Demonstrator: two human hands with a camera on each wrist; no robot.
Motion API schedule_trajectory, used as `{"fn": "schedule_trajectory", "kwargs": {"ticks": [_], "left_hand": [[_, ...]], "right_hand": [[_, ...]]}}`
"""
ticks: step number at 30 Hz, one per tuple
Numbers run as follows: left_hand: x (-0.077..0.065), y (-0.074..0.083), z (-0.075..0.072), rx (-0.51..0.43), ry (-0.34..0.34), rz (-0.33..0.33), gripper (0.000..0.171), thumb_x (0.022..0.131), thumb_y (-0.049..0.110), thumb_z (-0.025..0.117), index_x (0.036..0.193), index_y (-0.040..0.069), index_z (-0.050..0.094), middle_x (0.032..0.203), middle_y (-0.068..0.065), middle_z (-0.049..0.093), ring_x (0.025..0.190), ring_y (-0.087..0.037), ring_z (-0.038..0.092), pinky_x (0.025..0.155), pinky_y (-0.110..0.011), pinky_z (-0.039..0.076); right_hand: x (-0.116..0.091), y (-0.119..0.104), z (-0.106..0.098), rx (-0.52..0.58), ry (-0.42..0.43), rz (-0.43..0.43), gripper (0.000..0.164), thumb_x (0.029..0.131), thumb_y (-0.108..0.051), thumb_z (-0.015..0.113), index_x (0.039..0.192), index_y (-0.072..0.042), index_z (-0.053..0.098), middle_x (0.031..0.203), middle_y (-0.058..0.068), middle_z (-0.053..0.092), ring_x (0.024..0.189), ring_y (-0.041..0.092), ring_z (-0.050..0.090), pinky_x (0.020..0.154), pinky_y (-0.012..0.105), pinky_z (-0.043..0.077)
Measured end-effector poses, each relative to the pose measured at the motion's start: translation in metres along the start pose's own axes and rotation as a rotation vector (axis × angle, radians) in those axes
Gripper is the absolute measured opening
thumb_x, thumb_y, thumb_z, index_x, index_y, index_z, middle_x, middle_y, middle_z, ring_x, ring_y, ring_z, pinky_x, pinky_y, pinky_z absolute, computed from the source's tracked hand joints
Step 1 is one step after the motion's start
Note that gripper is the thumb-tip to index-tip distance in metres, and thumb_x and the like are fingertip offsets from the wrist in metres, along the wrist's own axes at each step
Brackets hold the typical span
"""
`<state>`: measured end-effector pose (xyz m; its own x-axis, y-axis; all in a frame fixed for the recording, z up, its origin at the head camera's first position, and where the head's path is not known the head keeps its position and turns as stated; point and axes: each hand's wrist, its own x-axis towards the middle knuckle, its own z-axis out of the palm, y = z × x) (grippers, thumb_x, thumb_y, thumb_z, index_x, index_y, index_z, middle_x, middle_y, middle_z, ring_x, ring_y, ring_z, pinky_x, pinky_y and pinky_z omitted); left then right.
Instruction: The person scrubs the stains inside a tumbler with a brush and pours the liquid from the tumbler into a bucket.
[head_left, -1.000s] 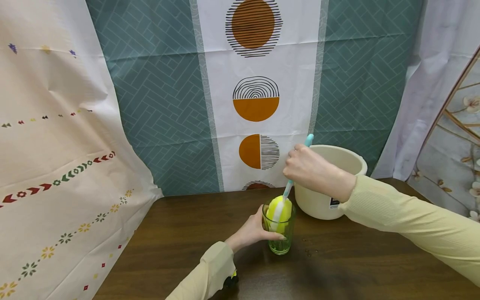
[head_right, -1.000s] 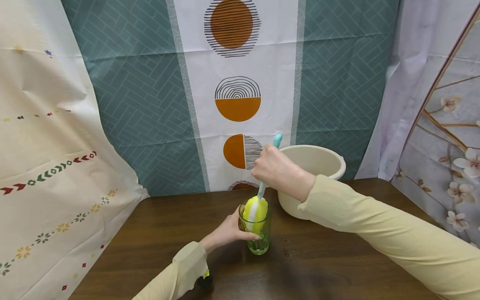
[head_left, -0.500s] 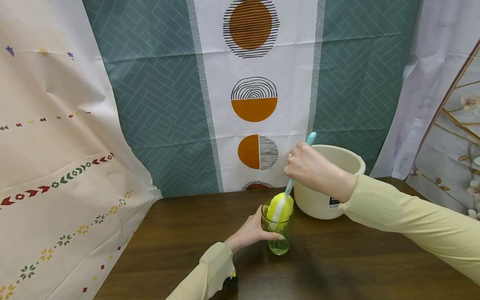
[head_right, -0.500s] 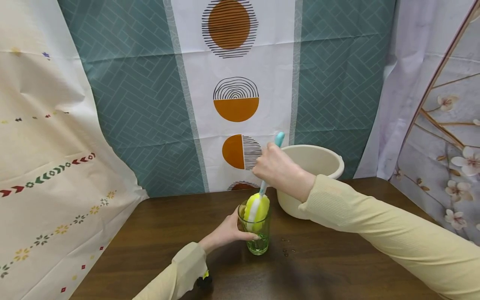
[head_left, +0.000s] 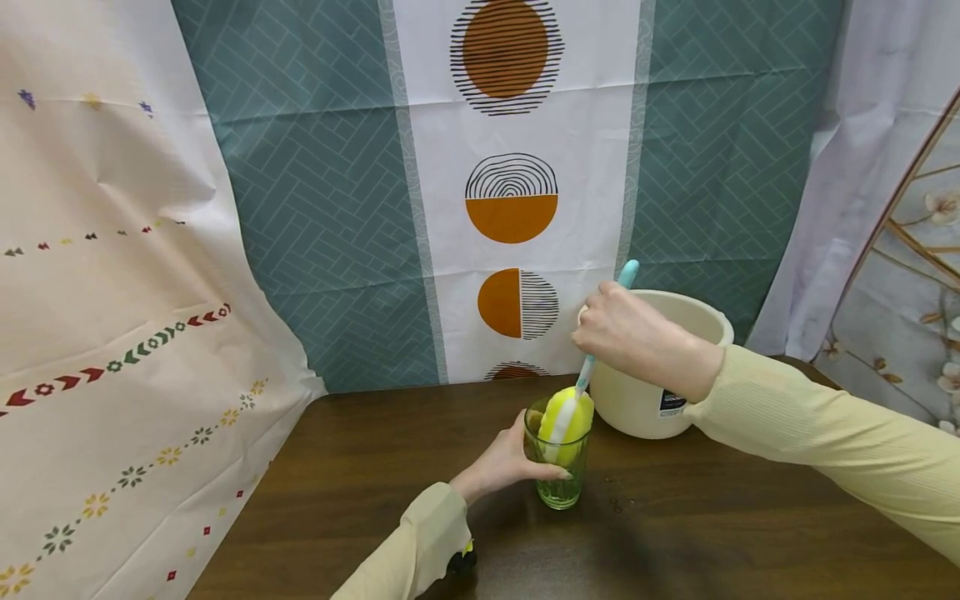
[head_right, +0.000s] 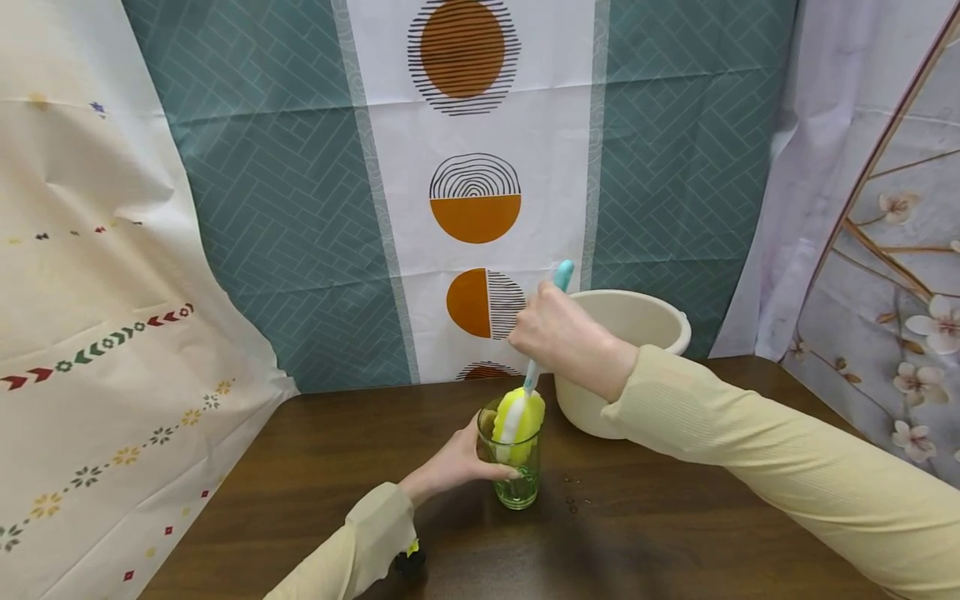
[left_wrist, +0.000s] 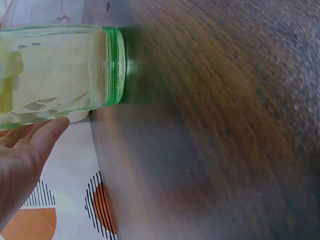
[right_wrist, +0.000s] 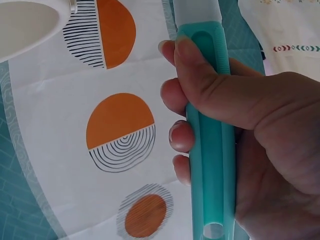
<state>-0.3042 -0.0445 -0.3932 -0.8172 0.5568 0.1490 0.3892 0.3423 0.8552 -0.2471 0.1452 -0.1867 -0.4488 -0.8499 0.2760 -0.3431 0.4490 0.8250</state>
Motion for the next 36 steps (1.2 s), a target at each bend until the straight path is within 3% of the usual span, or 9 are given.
{"fn": "schedule_trajectory", "kwargs": {"ticks": [14, 36], "left_hand": [[-0.0013, 0.0006, -0.0005, -0.028, -0.018, -0.012, 0.071, 0.068, 0.033, 0.08, 0.12, 0.015, 0.036, 0.103, 0.007, 0.055, 0.092, -0.009, 0.054, 0.079, -0.03, 0.043], [0.0003, -0.0004, -0.0003, -0.032, -0.01, 0.004, 0.079, 0.068, 0.03, 0.08, 0.128, 0.013, 0.031, 0.106, 0.006, 0.054, 0.093, -0.01, 0.054, 0.08, -0.031, 0.042]], "right_hand": [[-0.0009, 0.0053, -0.0032, 0.079, -0.01, -0.014, 0.027, 0.063, -0.003, 0.077, 0.054, -0.014, 0.055, 0.052, 0.0, 0.046, 0.048, 0.016, 0.042, 0.05, 0.027, 0.031], [-0.0006, 0.0073, 0.002, 0.065, 0.029, 0.038, 0.027, 0.064, -0.009, 0.08, 0.054, -0.014, 0.055, 0.054, 0.0, 0.051, 0.048, 0.015, 0.04, 0.049, 0.026, 0.029]]}}
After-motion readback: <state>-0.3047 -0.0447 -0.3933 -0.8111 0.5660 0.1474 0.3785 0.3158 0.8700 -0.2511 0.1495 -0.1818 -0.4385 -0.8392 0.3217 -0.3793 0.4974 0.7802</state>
